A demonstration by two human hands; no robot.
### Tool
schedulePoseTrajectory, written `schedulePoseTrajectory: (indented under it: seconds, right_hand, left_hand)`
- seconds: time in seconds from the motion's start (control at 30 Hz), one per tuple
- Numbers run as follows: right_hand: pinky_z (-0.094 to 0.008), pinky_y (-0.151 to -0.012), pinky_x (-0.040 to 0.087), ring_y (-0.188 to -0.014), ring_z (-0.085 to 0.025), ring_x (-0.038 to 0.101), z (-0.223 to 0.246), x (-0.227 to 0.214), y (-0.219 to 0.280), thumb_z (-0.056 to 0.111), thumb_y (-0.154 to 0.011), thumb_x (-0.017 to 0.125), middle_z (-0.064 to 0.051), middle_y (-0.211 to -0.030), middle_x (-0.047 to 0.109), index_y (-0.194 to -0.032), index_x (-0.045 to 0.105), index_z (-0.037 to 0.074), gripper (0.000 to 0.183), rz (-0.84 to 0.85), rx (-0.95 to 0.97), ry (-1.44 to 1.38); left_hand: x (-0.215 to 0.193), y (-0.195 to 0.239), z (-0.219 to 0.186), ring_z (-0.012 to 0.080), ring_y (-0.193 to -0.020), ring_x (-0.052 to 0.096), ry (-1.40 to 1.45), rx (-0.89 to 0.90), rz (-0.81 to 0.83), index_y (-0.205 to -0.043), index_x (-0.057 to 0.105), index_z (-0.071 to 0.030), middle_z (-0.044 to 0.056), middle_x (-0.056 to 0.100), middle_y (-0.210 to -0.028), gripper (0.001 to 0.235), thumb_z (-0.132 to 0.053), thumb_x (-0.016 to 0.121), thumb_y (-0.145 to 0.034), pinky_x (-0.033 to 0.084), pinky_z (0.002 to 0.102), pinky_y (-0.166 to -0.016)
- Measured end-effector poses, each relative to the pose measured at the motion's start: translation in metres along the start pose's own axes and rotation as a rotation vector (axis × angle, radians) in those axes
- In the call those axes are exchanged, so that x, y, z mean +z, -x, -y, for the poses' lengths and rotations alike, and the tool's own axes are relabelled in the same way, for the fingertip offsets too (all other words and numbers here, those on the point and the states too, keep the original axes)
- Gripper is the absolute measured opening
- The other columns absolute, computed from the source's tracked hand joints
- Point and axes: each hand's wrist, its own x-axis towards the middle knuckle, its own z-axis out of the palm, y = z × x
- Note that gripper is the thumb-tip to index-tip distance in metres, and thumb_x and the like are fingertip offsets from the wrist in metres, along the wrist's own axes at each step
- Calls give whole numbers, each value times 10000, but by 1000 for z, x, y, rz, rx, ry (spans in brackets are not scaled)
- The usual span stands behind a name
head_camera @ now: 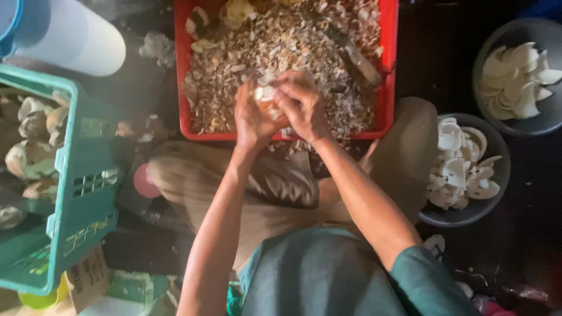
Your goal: The person sits cross-legged and uses a knife to peel the husk from a coconut, rotating it to remove the outer layer. After peeling, the person splits the coconut open with the knife and discards the shell pieces into a nearby container.
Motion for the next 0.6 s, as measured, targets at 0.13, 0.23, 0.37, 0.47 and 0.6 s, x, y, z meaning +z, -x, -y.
schedulePoseTrajectory:
  seconds: [0.13, 0.23, 0.37, 0.47, 0.6]
  right_hand:
    - [-317, -838, 555, -982, -163, 667, -4, -1, -15, 232, -1050, 686, -38, -1103, 706, -1084, 753, 84, 167, 27, 149, -54]
    - [-303, -650, 575, -844, -143, 654, -1, -4, -28, 299, -1016, 690, -37, -1057, 718, -1012, 799, 138, 195, 151, 80, 146]
    - [-327, -734, 590, -915, -169, 655, 5, -8, -45, 353, -1058, 632, -31, -1069, 709, -1056, 806, 162, 258, 280, -192, 355]
    - [-303, -742, 595, -963, -194, 677, 2, -6, -35, 326, -1070, 607, -44, -1077, 721, -1019, 796, 174, 248, 176, -288, 345]
    - [-340, -886, 567, -986, -191, 690, -11, -17, -27, 290, -1100, 631, -64, -1063, 707, -1067, 736, 92, 227, 126, 84, 59]
  left_hand:
    - [-2, -5, 7, 375, -1145, 611, 94, 90, 56, -1432, 419, 50, 207, 586, -1248, 1000, -327, 959, -680, 493, 500, -1024]
    - [0, -4, 19, 342, -1143, 629, 76, 143, 85, -1431, 410, 26, 180, 587, -1261, 975, -342, 970, -723, 470, 522, -1074]
    - [3, -5, 28, 385, -1235, 596, 37, 177, 64, -1436, 423, 10, 212, 558, -1364, 977, -342, 979, -715, 480, 508, -1083]
    - [8, 0, 29, 369, -1269, 603, 96, 125, 42, -1509, 377, 22, 215, 553, -1449, 1017, -345, 964, -764, 500, 478, -1091]
    - [-6, -1, 14, 367, -1348, 602, 145, -30, 111, -1526, 401, -7, 195, 573, -1458, 1062, -370, 964, -701, 454, 495, -1195]
